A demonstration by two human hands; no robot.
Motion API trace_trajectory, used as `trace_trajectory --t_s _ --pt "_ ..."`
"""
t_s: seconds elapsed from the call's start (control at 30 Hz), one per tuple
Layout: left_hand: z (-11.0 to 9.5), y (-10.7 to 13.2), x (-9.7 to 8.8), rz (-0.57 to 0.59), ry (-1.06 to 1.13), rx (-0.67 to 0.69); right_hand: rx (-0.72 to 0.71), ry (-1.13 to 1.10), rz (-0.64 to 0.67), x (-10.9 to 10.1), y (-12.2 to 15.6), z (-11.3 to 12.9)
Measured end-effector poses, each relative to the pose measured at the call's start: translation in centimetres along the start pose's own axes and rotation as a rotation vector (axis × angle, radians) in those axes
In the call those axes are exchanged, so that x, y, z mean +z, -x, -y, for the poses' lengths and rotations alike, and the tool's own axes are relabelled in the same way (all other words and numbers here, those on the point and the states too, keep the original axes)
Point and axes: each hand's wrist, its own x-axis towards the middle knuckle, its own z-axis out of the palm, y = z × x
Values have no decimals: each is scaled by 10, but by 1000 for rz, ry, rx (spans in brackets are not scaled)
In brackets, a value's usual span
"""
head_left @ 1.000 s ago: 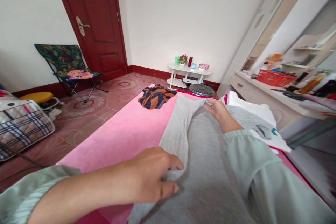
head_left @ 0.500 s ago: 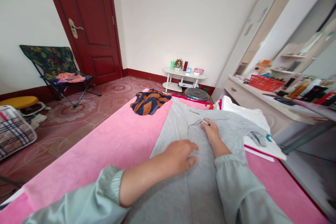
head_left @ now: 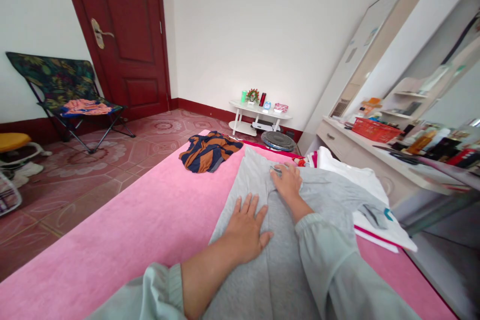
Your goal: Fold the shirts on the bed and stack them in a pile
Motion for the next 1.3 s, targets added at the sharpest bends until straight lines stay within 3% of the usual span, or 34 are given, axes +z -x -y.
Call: trace_trajectory --t_s 0.07,0.13,0.3,0.47,0.6,0.73,0.8,0.9,0.97,1.03,1.1,1.3 --pt "1 -1 0 3 8 1 -1 50 148 7 -14 1" --pt "1 -1 1 9 20 1 2 86 213 11 -24 -2" --pt "0 -1 0 12 41 -1 57 76 1 8 -37 -24" --pt "-1 0 -2 14 45 -7 260 137 39 5 -43 -46" --pt "-1 0 -2 11 48 -7 291 184 -19 10 -40 -40" --pt "1 -1 0 5 45 -5 13 193 -167 18 -28 -26" --pt "2 -1 2 6 41 0 -145 182 -65 23 -21 -28" --pt "3 0 2 10 29 8 -176 186 146 27 -18 -41" --pt "3 1 1 3 21 17 -150 167 89 23 -19 -51" --pt "4 2 0 -12 9 28 -185 110 -43 14 -17 -57" --pt "4 2 0 -23 -7 37 -275 42 -56 2 -8 -57" --pt "8 1 3 -30 -9 40 -484 -164 210 -43 73 -36"
